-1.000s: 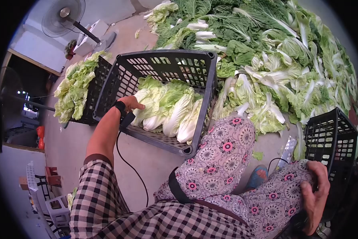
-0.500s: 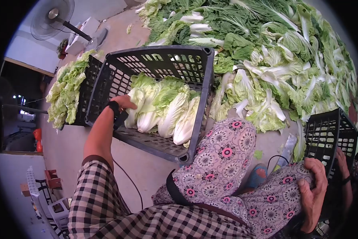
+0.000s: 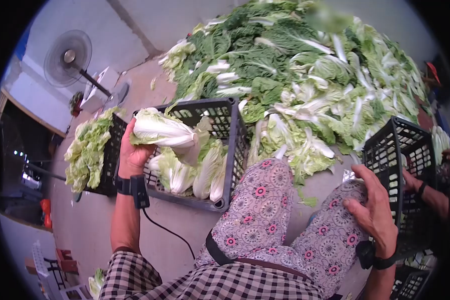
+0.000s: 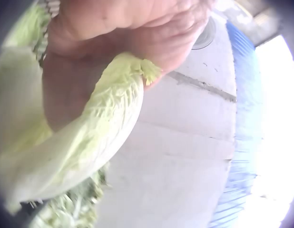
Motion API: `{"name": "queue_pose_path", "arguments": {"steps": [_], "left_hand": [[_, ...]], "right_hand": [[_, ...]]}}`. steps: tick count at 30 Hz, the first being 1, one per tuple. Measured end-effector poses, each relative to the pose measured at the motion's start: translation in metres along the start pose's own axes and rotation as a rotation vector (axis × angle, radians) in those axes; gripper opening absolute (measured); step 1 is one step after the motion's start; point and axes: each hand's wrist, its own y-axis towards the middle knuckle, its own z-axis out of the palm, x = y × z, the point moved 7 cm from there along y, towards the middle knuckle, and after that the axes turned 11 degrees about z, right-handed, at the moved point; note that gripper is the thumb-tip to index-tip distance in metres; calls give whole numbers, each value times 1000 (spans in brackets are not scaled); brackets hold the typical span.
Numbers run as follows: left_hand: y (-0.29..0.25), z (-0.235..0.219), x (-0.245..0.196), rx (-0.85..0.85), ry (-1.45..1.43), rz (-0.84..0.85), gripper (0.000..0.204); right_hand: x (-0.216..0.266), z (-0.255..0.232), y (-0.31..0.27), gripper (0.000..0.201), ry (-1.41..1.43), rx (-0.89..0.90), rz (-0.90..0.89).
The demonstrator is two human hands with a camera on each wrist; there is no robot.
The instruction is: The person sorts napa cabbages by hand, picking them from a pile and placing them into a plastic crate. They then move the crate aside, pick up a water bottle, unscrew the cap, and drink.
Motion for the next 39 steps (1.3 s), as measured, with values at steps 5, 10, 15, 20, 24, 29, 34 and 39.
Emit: {"name": "queue_pose_path", "arguments": {"steps": [5,10,15,20,24,29,34,39], "left_hand": [[-13,107,104,266,-253,-116,43],[-66,174,244,223,-292,-393,46],[-94,170,264,541,34,-499,49],[-41,84,209,235,354,-92,33],[-115,203,202,772,1217,750,65],[-110,193,234,730,1064,525,60],[-114,208,229,570,834,411,52],[-131,261,247,864,951,477,83]], "right_hand": [[43,-3,-5,93,80,-21,-170],[62,2,-4,82,367,-130,-373],[27,-41,-30,66,559,-323,-186],[19,-71,-47,60,402,-467,-167],[46,-51,-39,59,292,-428,-336],[73,-40,-44,68,491,-359,-563],[65,-44,-39,67,291,-509,-649],[27,-79,-40,44,732,-289,-379]]}}
